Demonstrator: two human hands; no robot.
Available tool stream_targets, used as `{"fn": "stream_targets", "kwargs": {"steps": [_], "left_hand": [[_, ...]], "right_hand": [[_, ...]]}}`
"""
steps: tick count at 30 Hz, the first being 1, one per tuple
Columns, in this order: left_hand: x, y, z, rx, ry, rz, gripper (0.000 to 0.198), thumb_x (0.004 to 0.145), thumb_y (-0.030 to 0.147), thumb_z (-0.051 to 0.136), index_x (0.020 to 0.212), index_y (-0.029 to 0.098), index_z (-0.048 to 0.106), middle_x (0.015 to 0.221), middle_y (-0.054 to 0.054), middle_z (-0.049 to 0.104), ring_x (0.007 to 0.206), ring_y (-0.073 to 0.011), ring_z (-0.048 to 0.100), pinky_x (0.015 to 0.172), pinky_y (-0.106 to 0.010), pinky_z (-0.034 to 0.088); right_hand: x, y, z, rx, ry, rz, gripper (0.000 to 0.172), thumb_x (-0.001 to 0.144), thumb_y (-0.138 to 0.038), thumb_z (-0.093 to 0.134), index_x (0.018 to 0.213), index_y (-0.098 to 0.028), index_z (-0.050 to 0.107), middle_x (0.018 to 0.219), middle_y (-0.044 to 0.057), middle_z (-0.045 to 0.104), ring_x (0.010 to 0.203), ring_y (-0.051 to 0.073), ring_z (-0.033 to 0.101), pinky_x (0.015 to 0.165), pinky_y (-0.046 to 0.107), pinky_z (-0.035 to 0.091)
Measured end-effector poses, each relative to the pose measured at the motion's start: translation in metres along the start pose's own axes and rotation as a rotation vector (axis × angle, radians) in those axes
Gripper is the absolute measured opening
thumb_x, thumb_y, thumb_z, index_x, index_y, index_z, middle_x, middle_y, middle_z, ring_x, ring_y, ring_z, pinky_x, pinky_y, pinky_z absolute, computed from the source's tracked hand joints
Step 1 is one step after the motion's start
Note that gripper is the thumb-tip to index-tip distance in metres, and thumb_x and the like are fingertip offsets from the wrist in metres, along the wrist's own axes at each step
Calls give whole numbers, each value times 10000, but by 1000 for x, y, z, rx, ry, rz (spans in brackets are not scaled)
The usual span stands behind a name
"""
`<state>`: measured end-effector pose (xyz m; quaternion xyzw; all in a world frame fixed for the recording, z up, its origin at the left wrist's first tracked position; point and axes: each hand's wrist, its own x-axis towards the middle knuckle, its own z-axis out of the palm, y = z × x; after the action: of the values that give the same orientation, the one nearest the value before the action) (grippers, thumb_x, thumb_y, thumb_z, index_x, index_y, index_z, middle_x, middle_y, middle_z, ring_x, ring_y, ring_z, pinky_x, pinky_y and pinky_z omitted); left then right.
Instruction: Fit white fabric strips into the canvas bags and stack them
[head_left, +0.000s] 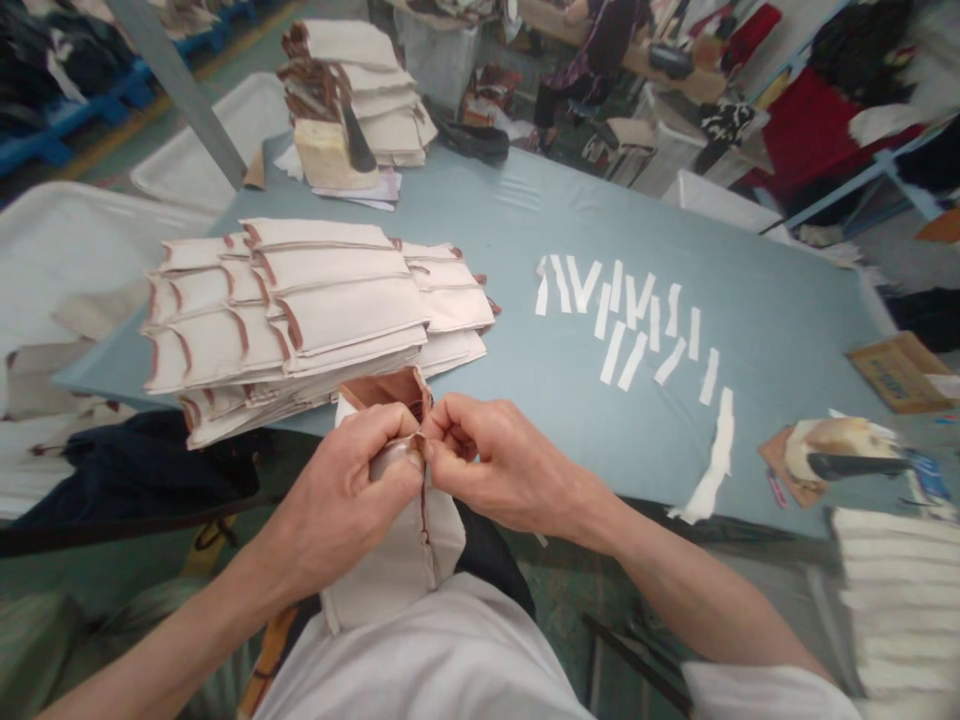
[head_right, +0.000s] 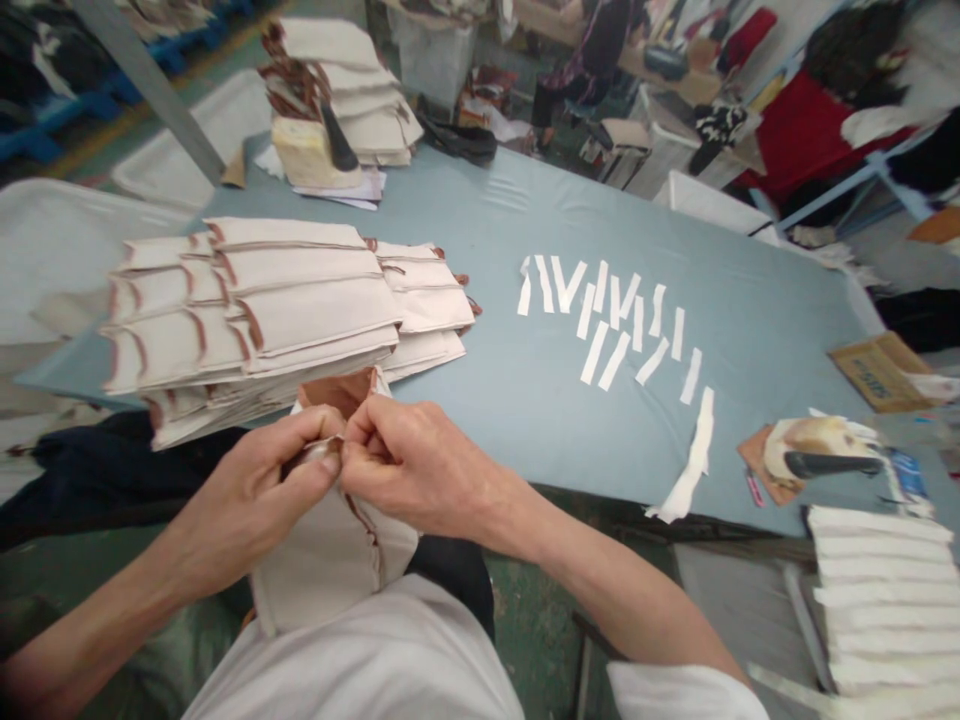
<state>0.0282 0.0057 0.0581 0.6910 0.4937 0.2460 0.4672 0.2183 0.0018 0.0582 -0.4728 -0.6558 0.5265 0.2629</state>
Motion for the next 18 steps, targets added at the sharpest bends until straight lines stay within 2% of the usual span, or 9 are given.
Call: {"fn": "stream_targets", "kwargs": {"steps": [3,7,9,13,18], "left_hand": [[5,-3,3,-111,-31,-75,184,804,360,513,661,246,493,654,42,492,643,-167,445,601,-300,350],[7,-17,8,-451,-94,-242,182,769,372,561,679,238,476,684,52,477,649,-149,400,593,-276,355],[6,-25,9,-506,-92,-242,165,758,342,581,686,235,478,687,56,466,656,-143,390,595,-264,358],[4,-34,1,-457,-157,-151,132,829,329,588,759,228,541,713,58,472,662,-139,399,592,-246,360],[12,-26,-11,-212,-176,-81,280,866,445,627,713,215,577,695,43,508,672,-148,461,609,-251,380]], "right_hand": [[4,1,0,-7,-3,-6,94,872,-221,570,789,-216,526,639,-90,506,596,85,425,563,229,321],[9,-1,-3,-16,-25,-22,92,850,-181,565,777,-214,520,651,-89,504,599,81,422,586,233,316],[11,0,-5,23,-53,7,94,859,-191,576,780,-212,529,653,-87,503,596,83,415,573,231,312],[12,5,-7,111,-96,52,101,890,-232,600,806,-207,550,653,-88,486,583,84,392,537,221,296],[14,9,-9,118,-117,58,92,894,-234,605,814,-202,572,668,-81,498,599,88,409,526,211,313]]}}
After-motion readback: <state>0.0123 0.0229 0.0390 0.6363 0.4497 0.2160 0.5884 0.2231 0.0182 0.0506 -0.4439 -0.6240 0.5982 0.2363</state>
